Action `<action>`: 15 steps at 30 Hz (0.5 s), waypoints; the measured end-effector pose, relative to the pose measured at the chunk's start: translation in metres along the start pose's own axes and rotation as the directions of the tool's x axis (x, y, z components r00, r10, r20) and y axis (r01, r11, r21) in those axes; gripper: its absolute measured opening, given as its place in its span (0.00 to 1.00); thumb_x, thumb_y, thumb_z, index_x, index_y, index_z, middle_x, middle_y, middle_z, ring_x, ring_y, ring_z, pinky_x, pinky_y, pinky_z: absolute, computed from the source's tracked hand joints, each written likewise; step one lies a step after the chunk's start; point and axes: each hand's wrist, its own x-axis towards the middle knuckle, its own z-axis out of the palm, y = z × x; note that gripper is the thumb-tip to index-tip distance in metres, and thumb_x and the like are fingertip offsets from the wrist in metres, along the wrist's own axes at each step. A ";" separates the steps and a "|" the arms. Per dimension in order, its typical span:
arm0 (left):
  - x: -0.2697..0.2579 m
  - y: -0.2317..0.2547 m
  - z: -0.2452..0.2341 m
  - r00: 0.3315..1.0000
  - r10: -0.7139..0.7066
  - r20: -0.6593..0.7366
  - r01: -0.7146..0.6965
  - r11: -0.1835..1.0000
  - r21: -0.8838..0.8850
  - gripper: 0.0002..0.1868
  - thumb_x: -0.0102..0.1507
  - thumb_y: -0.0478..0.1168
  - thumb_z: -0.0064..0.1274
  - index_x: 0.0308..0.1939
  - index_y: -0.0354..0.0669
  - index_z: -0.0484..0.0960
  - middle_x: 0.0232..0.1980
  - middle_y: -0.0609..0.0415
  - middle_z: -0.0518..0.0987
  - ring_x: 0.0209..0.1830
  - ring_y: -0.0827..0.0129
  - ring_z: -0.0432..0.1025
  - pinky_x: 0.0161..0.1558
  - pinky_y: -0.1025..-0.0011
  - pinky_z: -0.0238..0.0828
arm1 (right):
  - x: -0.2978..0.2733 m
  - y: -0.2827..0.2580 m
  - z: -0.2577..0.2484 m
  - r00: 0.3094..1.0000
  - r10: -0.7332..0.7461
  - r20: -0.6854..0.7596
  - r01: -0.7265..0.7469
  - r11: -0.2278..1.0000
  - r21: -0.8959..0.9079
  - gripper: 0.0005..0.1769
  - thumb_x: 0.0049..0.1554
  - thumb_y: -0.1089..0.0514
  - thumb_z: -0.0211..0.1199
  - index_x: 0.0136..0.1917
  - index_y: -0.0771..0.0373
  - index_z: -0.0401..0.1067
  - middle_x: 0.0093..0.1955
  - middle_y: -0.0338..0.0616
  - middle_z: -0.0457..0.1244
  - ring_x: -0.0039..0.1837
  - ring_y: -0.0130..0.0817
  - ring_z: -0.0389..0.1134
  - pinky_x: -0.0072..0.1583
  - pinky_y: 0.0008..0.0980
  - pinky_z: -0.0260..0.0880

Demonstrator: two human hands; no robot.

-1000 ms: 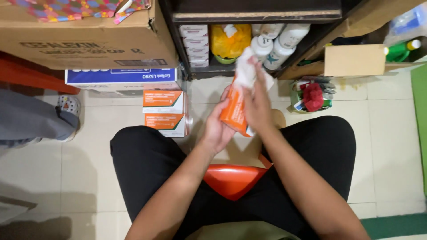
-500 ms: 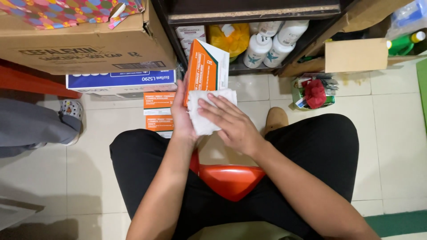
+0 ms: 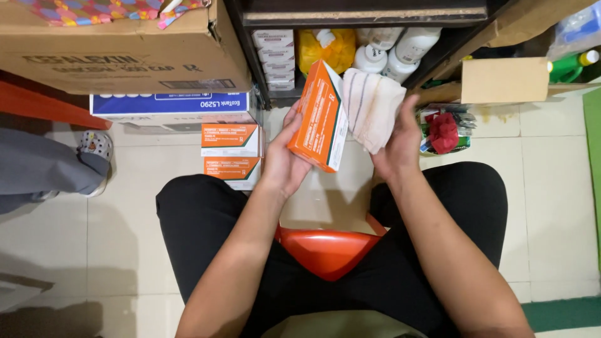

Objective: The person sits on a small red stool and wipes the surfaces of several small orange and white boxes using a white cloth. They pick up each box from a stack on the floor, clean it thoroughly, and then place it onto a nearby shelf.

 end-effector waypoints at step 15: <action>0.030 -0.023 -0.072 0.984 -0.114 -0.136 0.089 0.980 -0.176 0.28 0.61 0.47 0.54 0.65 0.45 0.75 0.58 0.40 0.79 0.56 0.46 0.75 0.58 0.40 0.73 | -0.031 0.043 0.015 0.549 -0.150 0.822 0.803 0.369 -0.468 0.36 0.55 0.76 0.49 0.77 0.74 0.55 0.79 0.64 0.53 0.81 0.62 0.51 0.81 0.60 0.42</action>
